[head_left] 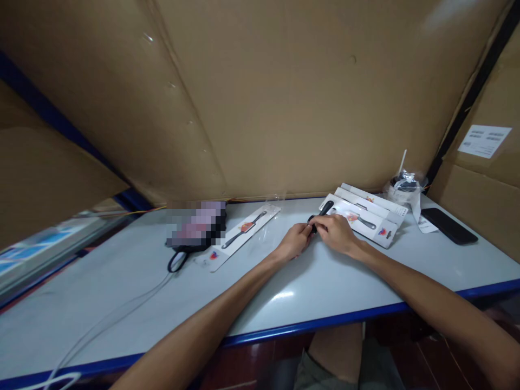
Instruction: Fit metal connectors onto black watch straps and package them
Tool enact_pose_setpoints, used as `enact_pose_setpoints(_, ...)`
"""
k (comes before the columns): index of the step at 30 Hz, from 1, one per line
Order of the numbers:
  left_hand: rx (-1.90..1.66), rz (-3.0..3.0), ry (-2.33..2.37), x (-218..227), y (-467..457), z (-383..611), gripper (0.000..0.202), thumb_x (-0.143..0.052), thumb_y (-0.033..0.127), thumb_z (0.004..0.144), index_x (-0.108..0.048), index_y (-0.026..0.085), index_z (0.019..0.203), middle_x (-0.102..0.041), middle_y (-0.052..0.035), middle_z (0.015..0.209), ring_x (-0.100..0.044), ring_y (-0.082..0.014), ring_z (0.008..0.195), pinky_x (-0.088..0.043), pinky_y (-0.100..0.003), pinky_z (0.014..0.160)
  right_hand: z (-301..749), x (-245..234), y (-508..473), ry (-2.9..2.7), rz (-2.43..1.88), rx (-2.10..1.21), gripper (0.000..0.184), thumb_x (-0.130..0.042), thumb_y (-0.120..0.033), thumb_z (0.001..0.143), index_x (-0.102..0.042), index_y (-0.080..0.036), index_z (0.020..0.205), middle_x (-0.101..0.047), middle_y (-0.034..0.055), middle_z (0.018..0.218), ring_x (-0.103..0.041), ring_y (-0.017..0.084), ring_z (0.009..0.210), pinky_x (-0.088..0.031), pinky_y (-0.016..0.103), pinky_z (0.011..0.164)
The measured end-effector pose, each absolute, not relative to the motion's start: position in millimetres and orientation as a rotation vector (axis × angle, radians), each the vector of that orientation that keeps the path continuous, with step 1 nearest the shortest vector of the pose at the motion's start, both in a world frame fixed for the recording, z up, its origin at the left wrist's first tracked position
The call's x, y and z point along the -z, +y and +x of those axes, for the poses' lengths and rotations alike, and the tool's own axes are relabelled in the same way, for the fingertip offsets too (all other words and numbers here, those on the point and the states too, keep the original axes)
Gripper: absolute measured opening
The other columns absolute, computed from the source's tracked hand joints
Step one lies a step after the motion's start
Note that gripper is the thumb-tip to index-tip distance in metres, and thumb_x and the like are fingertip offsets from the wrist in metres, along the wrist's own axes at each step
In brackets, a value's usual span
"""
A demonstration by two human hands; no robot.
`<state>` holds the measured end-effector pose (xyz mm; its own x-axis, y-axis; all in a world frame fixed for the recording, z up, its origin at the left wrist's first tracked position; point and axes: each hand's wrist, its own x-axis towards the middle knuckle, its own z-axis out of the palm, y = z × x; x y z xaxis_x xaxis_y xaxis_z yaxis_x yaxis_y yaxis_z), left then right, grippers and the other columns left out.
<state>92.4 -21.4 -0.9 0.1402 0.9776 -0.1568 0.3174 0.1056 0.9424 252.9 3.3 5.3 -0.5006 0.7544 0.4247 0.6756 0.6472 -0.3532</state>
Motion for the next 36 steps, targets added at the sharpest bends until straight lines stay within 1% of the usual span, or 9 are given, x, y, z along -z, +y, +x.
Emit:
enact_pose_setpoints(5,-0.839,1.36,1.362,2.6,-20.2,92.0,0.033,-0.043,0.036,0.102,-0.045,0.021,0.073,-0.037,0.0083,0.042,-0.027,-0.0074,0.029,-0.016,-0.022,0.033,254.6,-10.5,3.0,-2.291,-1.301,-0.065,0.031,-0.052,-0.016,0.095,-0.077,-0.023,0.113,-0.08,0.0071,0.103,-0.073,0.023,0.093,-0.046,0.03,0.081)
enact_pose_setpoints(8,-0.838,1.364,1.345,2.6,-20.4,92.0,0.033,-0.044,0.038,0.102,-0.045,0.021,0.073,-0.038,0.0083,0.042,-0.027,-0.0073,0.029,-0.016,-0.022,0.033,255.7,-11.1,3.8,-2.316,-1.243,-0.094,0.036,-0.051,-0.015,0.095,-0.074,-0.026,0.12,-0.08,0.0052,0.105,-0.073,0.022,0.095,-0.047,0.028,0.082)
enact_pose_setpoints(13,-0.826,1.371,1.355,0.5,-21.2,92.6,0.033,-0.04,0.032,0.102,-0.044,0.022,0.072,-0.035,0.0086,0.04,-0.026,-0.0075,0.028,-0.016,-0.022,0.032,255.1,-12.6,2.6,-2.363,-1.181,-0.121,0.034,-0.051,-0.012,0.093,-0.079,-0.026,0.106,-0.08,0.0033,0.104,-0.073,0.021,0.096,-0.047,0.028,0.084)
enact_pose_setpoints(18,-0.846,1.345,1.359,-1.6,-22.8,92.7,0.032,-0.041,0.032,0.102,-0.044,0.021,0.072,-0.037,0.0083,0.042,-0.027,-0.0072,0.029,-0.016,-0.022,0.033,255.8,-13.6,2.3,-2.321,-1.246,-0.089,0.038,-0.049,-0.012,0.094,-0.074,-0.024,0.12,-0.08,0.006,0.105,-0.073,0.022,0.095,-0.047,0.029,0.081)
enact_pose_setpoints(21,-0.852,1.337,1.347,-1.3,-22.9,92.4,0.034,-0.044,0.036,0.102,-0.043,0.022,0.071,-0.036,0.0088,0.041,-0.027,-0.0067,0.029,-0.015,-0.022,0.033,256.1,-12.1,3.2,-2.37,-1.111,-0.151,0.038,-0.049,-0.01,0.093,-0.076,-0.028,0.114,-0.079,0.002,0.107,-0.072,0.02,0.098,-0.046,0.027,0.084)
enact_pose_setpoints(24,-0.843,1.334,1.344,-0.7,-22.3,91.8,0.035,-0.044,0.037,0.102,-0.043,0.022,0.07,-0.035,0.009,0.041,-0.026,-0.0069,0.029,-0.015,-0.022,0.033,256.0,-12.5,3.6,-2.363,-1.166,-0.125,0.034,-0.051,-0.011,0.093,-0.078,-0.026,0.105,-0.079,0.0037,0.106,-0.072,0.021,0.098,-0.046,0.027,0.085)
enact_pose_setpoints(29,-0.837,1.328,1.355,-0.8,-21.7,91.6,0.033,-0.043,0.037,0.102,-0.044,0.022,0.073,-0.036,0.0089,0.041,-0.026,-0.0073,0.028,-0.015,-0.022,0.032,256.1,-15.0,2.8,-2.333,-1.196,-0.101,0.04,-0.048,-0.01,0.094,-0.074,-0.026,0.12,-0.079,0.0042,0.105,-0.072,0.021,0.094,-0.047,0.028,0.082)
enact_pose_setpoints(33,-0.831,1.329,1.359,-1.9,-22.4,92.3,0.033,-0.042,0.036,0.102,-0.044,0.021,0.073,-0.036,0.0091,0.041,-0.027,-0.0071,0.029,-0.016,-0.021,0.032,255.9,-14.9,2.4,-2.37,-1.17,-0.105,0.037,-0.048,-0.009,0.093,-0.078,-0.025,0.108,-0.079,0.0038,0.106,-0.072,0.021,0.099,-0.047,0.028,0.084)
enact_pose_setpoints(36,-0.832,1.336,1.36,-2.3,-22.8,92.8,0.031,-0.041,0.032,0.103,-0.045,0.021,0.074,-0.037,0.0089,0.042,-0.027,-0.0071,0.029,-0.016,-0.021,0.032,256.4,-14.5,2.8,-2.313,-1.249,-0.074,0.038,-0.047,-0.01,0.094,-0.077,-0.024,0.115,-0.079,0.0064,0.107,-0.072,0.023,0.097,-0.048,0.029,0.082)
